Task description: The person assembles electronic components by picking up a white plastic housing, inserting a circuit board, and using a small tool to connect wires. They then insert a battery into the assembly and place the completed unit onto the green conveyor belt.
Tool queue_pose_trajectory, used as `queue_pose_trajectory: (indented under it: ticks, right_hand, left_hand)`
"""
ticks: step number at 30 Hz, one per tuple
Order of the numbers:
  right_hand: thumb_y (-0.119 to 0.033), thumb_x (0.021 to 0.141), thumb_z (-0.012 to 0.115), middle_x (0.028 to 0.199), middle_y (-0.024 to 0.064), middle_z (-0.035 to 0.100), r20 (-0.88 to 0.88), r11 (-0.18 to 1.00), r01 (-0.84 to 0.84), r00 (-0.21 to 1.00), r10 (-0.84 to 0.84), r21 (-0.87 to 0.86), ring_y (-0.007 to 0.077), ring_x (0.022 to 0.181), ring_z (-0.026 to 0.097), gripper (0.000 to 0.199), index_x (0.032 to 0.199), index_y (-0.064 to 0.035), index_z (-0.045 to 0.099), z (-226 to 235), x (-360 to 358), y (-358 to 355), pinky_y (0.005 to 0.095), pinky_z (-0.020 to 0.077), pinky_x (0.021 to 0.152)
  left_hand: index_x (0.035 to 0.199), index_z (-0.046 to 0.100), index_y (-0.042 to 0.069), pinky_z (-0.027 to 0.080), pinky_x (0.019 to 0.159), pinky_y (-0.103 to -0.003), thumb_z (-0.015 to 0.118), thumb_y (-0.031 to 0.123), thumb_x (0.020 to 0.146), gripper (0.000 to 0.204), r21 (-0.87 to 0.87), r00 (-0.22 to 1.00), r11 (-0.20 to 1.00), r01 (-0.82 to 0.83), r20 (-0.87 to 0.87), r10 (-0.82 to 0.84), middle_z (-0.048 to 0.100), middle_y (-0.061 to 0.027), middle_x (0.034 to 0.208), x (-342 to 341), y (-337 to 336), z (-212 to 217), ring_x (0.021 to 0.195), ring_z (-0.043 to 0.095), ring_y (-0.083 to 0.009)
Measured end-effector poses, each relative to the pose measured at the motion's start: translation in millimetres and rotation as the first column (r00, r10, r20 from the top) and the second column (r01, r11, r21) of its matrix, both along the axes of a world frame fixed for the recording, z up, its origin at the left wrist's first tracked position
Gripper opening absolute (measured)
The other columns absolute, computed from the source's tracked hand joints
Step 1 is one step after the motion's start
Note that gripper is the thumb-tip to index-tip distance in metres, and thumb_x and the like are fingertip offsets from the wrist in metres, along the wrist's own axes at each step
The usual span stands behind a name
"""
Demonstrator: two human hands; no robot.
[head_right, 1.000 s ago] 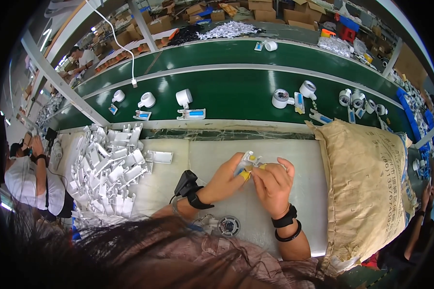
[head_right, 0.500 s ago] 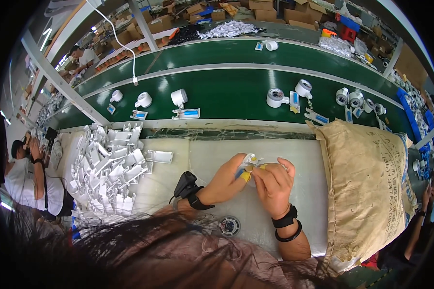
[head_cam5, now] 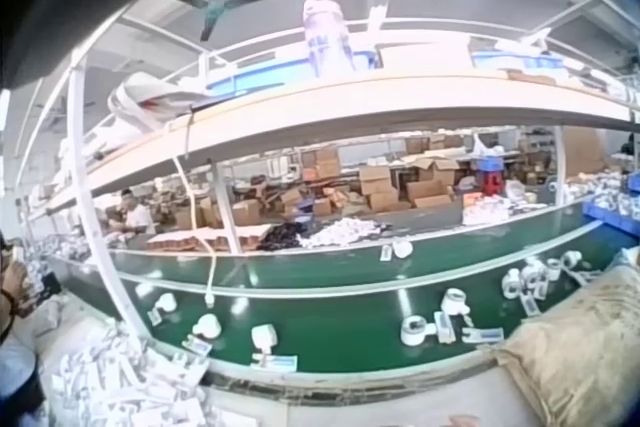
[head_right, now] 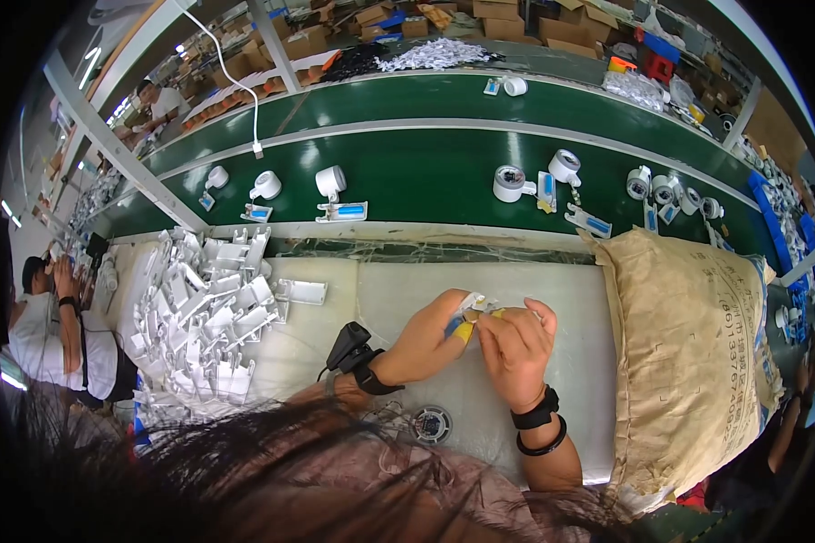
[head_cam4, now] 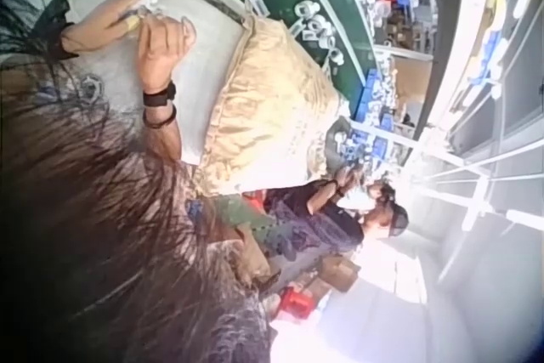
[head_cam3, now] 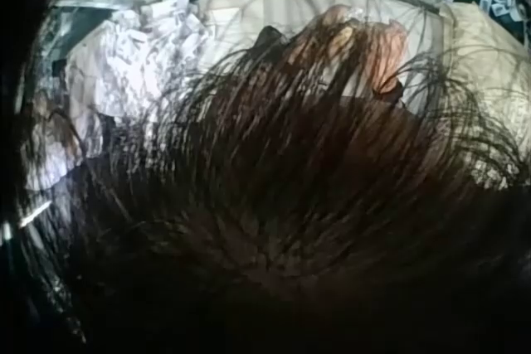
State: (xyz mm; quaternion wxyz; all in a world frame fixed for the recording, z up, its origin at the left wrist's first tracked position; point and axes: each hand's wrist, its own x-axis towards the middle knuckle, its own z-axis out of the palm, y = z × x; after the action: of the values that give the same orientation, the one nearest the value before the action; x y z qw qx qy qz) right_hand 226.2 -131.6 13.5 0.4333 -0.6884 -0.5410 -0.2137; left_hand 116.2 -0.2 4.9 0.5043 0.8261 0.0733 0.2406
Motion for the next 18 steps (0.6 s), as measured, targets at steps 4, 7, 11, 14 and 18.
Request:
queue_pose_trajectory:
  ticks: [4,7,11,14,18]
  right_hand:
    - [0.0,0.071,0.076,0.082,0.004,0.063,-0.012,1.0,-0.003,1.0,0.003,0.016,0.0211,0.08,0.062,0.02,0.087,-0.0084,0.067,-0.6,2.1,-0.6,0.0436,0.0435,0.095]
    - [0.001,0.07,0.076,0.081,0.0044,0.063,-0.031,1.0,-0.014,0.999,0.014,0.016,0.0214,0.079,0.062,0.021,0.087,-0.008,0.067,-0.5,3.0,-1.1,0.0438,0.0436,0.094]
    - [0.002,0.07,0.076,0.081,0.0047,0.063,-0.059,0.999,-0.039,0.997,0.039,0.014,0.0222,0.078,0.062,0.022,0.087,-0.0078,0.067,0.9,2.9,0.0,0.044,0.0434,0.095]
    - [0.002,0.07,0.076,0.081,0.0047,0.063,-0.062,0.999,-0.049,0.997,0.05,0.017,0.0225,0.078,0.062,0.022,0.088,-0.008,0.067,3.0,2.9,-0.1,0.0439,0.0433,0.094]
    - [0.002,0.07,0.076,0.08,0.0046,0.063,-0.054,0.998,-0.062,0.997,0.062,0.007,0.0222,0.077,0.061,0.023,0.088,-0.0083,0.067,5.0,3.5,-1.1,0.0436,0.0433,0.094]
  left_hand:
    - [0.121,0.048,0.0,0.046,0.083,-0.036,0.051,0.006,0.086,0.035,-0.072,0.999,0.996,0.046,0.014,-0.045,0.058,-0.0182,0.104,3.2,0.1,-5.0,0.093,0.058,-0.0315]
    - [0.12,0.048,0.0,0.046,0.083,-0.036,0.05,0.008,0.089,0.032,-0.163,0.993,0.98,0.117,0.053,-0.11,0.059,-0.0169,0.104,1.6,3.6,-2.3,0.093,0.058,-0.0289]
    - [0.121,0.048,0.0,0.046,0.083,-0.034,0.05,0.013,0.094,0.03,-0.122,0.983,0.981,0.147,0.126,-0.132,0.059,-0.0157,0.104,0.9,4.2,-1.8,0.093,0.058,-0.0259]
    - [0.122,0.048,0.0,0.046,0.083,-0.034,0.052,0.016,0.095,0.032,-0.048,0.991,0.994,0.099,0.09,-0.094,0.059,-0.0157,0.105,1.9,4.2,-8.8,0.093,0.059,-0.0252]
    - [0.121,0.049,0.0,0.047,0.079,-0.033,0.053,0.018,0.096,0.031,-0.086,0.996,0.995,0.056,0.08,-0.049,0.059,-0.0151,0.103,3.5,-0.6,-11.1,0.089,0.059,-0.0241]
